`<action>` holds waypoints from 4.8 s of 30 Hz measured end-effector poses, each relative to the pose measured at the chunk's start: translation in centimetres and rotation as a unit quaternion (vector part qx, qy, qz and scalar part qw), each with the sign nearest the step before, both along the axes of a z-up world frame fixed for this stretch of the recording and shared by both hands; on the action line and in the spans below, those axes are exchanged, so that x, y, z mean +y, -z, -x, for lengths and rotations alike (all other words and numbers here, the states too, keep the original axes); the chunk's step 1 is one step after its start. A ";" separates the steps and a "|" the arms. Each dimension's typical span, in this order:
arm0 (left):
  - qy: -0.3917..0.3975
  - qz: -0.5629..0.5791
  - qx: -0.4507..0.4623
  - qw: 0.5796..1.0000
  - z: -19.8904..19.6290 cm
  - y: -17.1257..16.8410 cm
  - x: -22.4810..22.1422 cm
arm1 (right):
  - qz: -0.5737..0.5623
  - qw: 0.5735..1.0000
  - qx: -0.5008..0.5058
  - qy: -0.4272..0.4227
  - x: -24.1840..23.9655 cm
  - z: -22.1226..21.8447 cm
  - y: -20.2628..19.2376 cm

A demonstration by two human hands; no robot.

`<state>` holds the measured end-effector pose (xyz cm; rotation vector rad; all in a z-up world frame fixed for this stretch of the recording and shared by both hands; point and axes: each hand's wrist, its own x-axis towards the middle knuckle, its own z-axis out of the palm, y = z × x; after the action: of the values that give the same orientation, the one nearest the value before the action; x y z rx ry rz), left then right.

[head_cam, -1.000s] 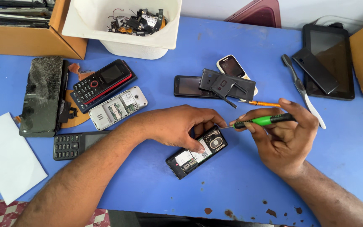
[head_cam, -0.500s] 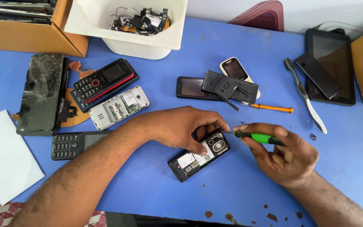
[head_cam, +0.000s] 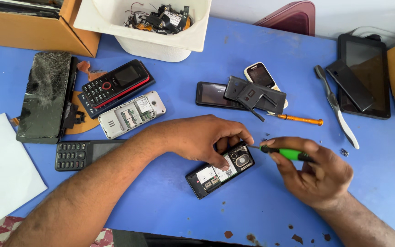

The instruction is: The person uses a screwdriver to remove screws from the back of a disassembled mobile phone. They then use a small brush to clean the internal components around the camera module. The person continues to unscrew and adjust parts within the phone's chassis.

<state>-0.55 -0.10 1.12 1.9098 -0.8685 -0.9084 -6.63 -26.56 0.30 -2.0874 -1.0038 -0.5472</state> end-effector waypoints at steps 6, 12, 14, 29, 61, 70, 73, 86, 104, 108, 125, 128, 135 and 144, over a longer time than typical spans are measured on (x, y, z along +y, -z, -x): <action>0.002 0.000 -0.001 1.000 0.0 -0.4 0.0 | -0.002 1.000 -0.009 0.007 -0.1 -0.6 0.7; -0.010 -0.046 -0.003 0.999 0.2 -0.6 -0.5 | 0.009 0.997 -0.003 0.077 0.5 -0.6 1.0; -0.009 -0.034 0.000 0.999 0.3 -0.7 -0.5 | -0.022 0.998 0.029 0.056 0.9 -0.6 1.4; 0.007 0.000 -0.002 1.000 0.1 -0.1 -0.4 | -0.243 0.904 0.346 0.063 1.0 -1.4 1.5; -0.003 0.004 -0.039 0.999 0.6 0.2 -0.6 | -0.171 0.932 0.295 0.123 0.6 -0.8 1.4; -0.015 -0.002 -0.022 1.000 0.6 -0.2 -0.4 | 0.021 0.995 0.062 0.069 -0.7 0.1 0.9; -0.017 -0.010 -0.015 1.000 0.6 -0.2 -0.4 | 0.023 0.997 0.044 0.062 -0.4 0.0 0.8; -0.012 -0.008 -0.016 1.000 0.5 -0.1 -0.3 | 0.061 0.997 0.032 0.044 -1.8 0.6 0.8; -0.013 0.003 -0.011 1.000 0.4 0.0 -0.2 | 0.140 0.980 0.029 0.139 -1.8 0.4 1.0; -0.009 0.003 -0.008 1.000 0.4 0.0 -0.2 | 0.073 0.989 0.061 0.117 -1.7 0.5 1.0; -0.021 0.032 0.097 0.995 -0.3 -0.2 0.0 | 0.175 0.974 -0.062 0.131 -2.0 2.1 -0.1; -0.026 0.028 0.117 0.992 -0.3 -0.2 -0.1 | 0.134 0.984 -0.033 0.114 -1.2 2.5 0.0; -0.040 0.063 0.151 0.986 -0.5 0.4 -0.1 | 0.291 0.938 -0.115 0.147 -0.5 2.7 -1.0; -0.048 0.074 0.156 0.984 -0.6 1.4 0.0 | 0.086 0.992 -0.045 -0.084 1.2 2.2 -2.5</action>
<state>0.06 -0.12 -0.27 1.6125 -0.6328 -1.0209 -8.79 -25.40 2.79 -2.1174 -1.3049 -0.4873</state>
